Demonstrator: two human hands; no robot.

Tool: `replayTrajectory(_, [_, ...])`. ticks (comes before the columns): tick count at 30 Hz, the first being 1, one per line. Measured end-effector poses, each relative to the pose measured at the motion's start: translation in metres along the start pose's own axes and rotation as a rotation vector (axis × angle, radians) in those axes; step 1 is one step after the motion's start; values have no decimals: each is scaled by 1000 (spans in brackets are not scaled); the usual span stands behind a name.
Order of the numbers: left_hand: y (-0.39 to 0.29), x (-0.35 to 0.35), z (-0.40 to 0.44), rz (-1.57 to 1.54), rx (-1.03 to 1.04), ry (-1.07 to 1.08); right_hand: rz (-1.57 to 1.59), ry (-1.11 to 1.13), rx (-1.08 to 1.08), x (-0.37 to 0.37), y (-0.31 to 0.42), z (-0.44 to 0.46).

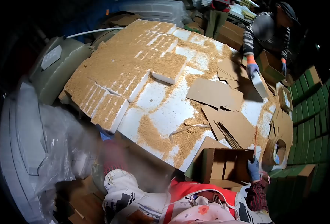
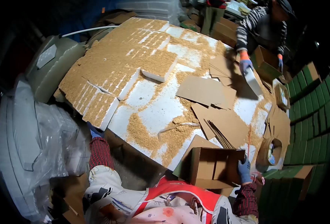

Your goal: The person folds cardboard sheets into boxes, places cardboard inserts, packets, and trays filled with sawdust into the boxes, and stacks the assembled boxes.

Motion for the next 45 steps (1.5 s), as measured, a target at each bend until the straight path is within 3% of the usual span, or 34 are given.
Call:
replayTrajectory(1, [4, 1, 4, -7, -174, 5, -20, -18, 57, -4, 12, -3])
replayTrajectory(3, [12, -19, 30, 154, -220, 143, 81, -9, 4, -8, 30, -3])
replayTrajectory(5, [22, -42, 31, 105, -186, 101, 84, -8, 21, -7, 37, -3])
replayTrajectory(7, [33, -43, -6, 110, -230, 154, 49, 19, 55, -10, 48, -4])
replayTrajectory(9, [51, -33, -57, 143, -308, 240, 90, -35, -50, 14, 7, 3])
replayTrajectory(13, [95, 23, -176, 279, -468, 358, 211, -23, -16, 5, 45, -3])
replayTrajectory(15, [122, 49, -221, 266, -693, 395, 391, -33, 18, 11, 49, 2])
replayTrajectory(17, [147, 74, -246, 507, -707, 525, 365, -46, -40, 1, 69, 3])
replayTrajectory(19, [178, 110, -294, 547, -1031, 537, 625, 8, -75, 0, 79, 4])
replayTrajectory(20, [191, 127, -314, 658, -1065, 588, 653, 56, -55, 4, 79, 4])
replayTrajectory(21, [205, 132, -330, 544, -1283, 466, 664, -4, -136, 8, 75, 6])
replayTrajectory(23, [205, 173, -352, 1275, -359, 1374, 739, 70, -77, 33, 57, 13])
replayTrajectory(24, [214, 172, -344, 1516, 164, 1599, 753, 29, -127, 20, 72, 9])
replayTrajectory(27, [239, 202, -347, 1700, 283, 1689, 835, 199, 86, 17, 76, -1])
replayTrajectory(28, [247, 203, -325, 1723, -25, 1403, 874, 233, 105, 19, 78, -2])
replayTrajectory(29, [261, 225, -343, 1353, -495, 1029, 936, 227, 80, 27, 78, 3])
replayTrajectory(31, [276, 240, -355, 1279, -504, 1000, 966, 205, 55, 35, 77, 3])
replayTrajectory(33, [308, 208, -325, 1420, -614, 895, 934, 164, 39, 37, 76, 3])
replayTrajectory(34, [323, 209, -333, 1426, -479, 1015, 878, 129, 27, 35, 74, 2])
replayTrajectory(35, [335, 200, -332, 1454, -500, 1044, 743, 66, 5, 25, 71, 1])
replayTrajectory(37, [343, 198, -346, 1515, -539, 1009, 664, 204, -23, -14, 56, 8])
replayTrajectory(38, [346, 200, -351, 1547, -471, 1085, 677, -104, 15, -48, 36, 17])
replayTrajectory(39, [349, 202, -356, 1576, -397, 1158, 375, -364, -80, -88, 14, 34])
replayTrajectory(41, [347, 216, -363, 2320, 46, 999, -46, -706, -96, -148, -45, 69])
replayTrajectory(43, [361, 202, -360, 2762, 613, 976, -370, -479, 256, -162, -115, 105])
replayTrajectory(45, [370, 191, -351, 2717, 619, 819, -379, -226, 457, -160, -164, 118])
Point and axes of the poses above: each hand's wrist, its own z-axis towards the middle knuckle, its own x-axis out of the palm, y = z × x, the point moved 7 cm from there along z, towards the middle knuckle, and after that the axes turned 7 degrees about -x, right-handed, at the moved point
